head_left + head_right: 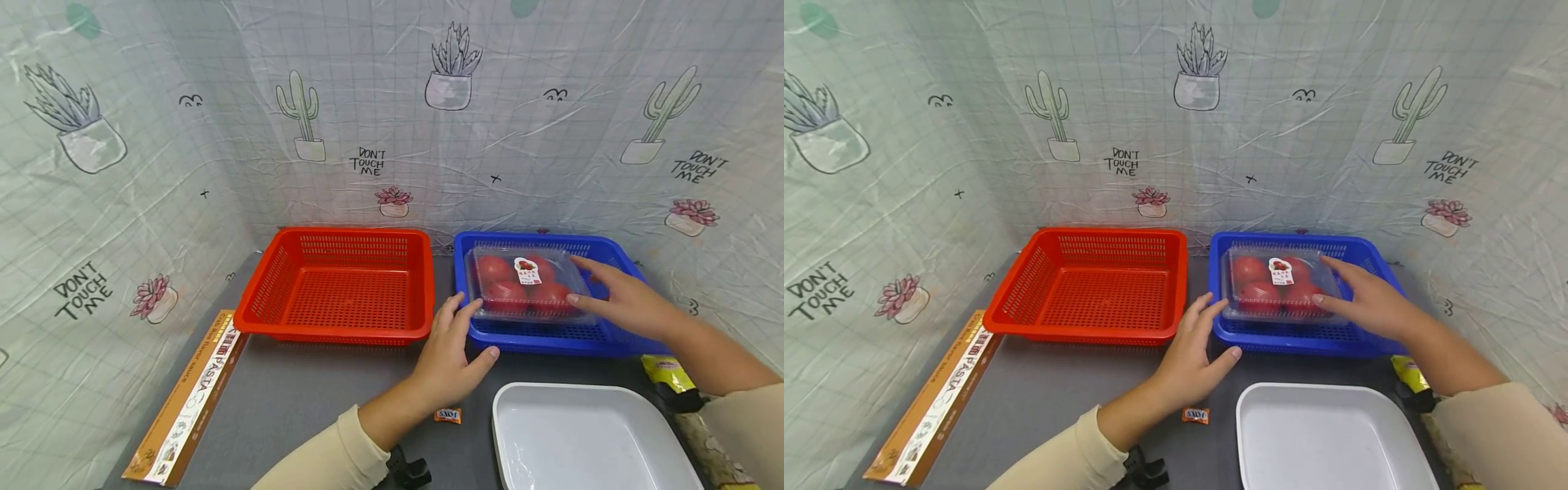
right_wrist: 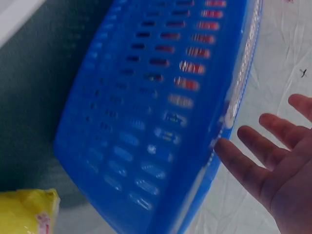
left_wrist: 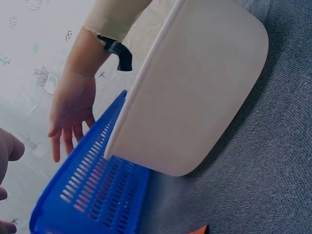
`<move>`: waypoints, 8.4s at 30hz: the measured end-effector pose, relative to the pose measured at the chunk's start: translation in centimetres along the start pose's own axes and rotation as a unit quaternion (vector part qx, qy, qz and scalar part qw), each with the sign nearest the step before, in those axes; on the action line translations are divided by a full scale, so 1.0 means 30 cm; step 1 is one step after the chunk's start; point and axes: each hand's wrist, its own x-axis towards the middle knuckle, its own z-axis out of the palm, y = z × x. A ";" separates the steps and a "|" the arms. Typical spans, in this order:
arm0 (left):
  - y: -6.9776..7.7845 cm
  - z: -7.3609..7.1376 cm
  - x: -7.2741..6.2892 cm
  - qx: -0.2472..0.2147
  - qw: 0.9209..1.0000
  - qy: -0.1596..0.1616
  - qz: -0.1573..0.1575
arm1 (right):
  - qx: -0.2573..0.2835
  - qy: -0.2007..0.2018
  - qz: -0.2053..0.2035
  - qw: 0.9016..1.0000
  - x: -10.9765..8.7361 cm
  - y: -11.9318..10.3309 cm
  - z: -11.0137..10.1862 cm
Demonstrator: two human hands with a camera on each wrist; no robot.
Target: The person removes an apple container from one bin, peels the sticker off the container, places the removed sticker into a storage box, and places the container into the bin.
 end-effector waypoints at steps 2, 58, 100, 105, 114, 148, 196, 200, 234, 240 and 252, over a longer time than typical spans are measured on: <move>-0.004 0.007 0.000 -0.003 1.000 0.002 -0.004 | 0.002 -0.002 -0.006 1.000 0.012 0.008 -0.007; -0.093 0.109 0.054 -0.049 0.997 0.058 -0.031 | 0.121 -0.197 0.086 0.969 0.274 0.283 -0.106; -0.090 0.108 0.057 -0.040 0.997 0.051 -0.048 | 0.269 -0.262 0.130 0.918 0.299 0.331 -0.002; -0.088 0.106 0.057 -0.042 0.997 0.048 -0.046 | 0.311 -0.265 0.120 0.905 0.290 0.335 0.003; -0.086 0.103 0.057 -0.039 0.997 0.048 -0.048 | 0.378 -0.265 0.116 0.880 0.288 0.335 0.017; -0.086 0.101 0.051 -0.020 0.997 0.047 -0.053 | 0.394 -0.059 0.058 0.915 0.178 0.356 -0.102; 0.037 -0.114 0.078 -0.155 0.985 0.072 0.023 | 0.538 -0.051 -0.081 0.837 0.002 0.103 -0.106; 0.025 -0.145 0.081 -0.156 0.984 0.078 0.023 | 0.545 -0.067 -0.091 0.831 -0.004 0.074 -0.085; 0.005 -0.382 -0.039 -0.285 0.958 0.029 -0.014 | 0.578 -0.075 -0.071 0.810 -0.080 -0.221 0.105; -0.016 -0.425 -0.075 -0.294 0.954 0.047 -0.027 | 0.556 -0.062 -0.068 0.826 -0.090 -0.279 0.141; -0.067 -0.498 -0.153 -0.316 0.944 0.055 -0.077 | 0.525 -0.080 -0.081 0.843 -0.094 -0.367 0.223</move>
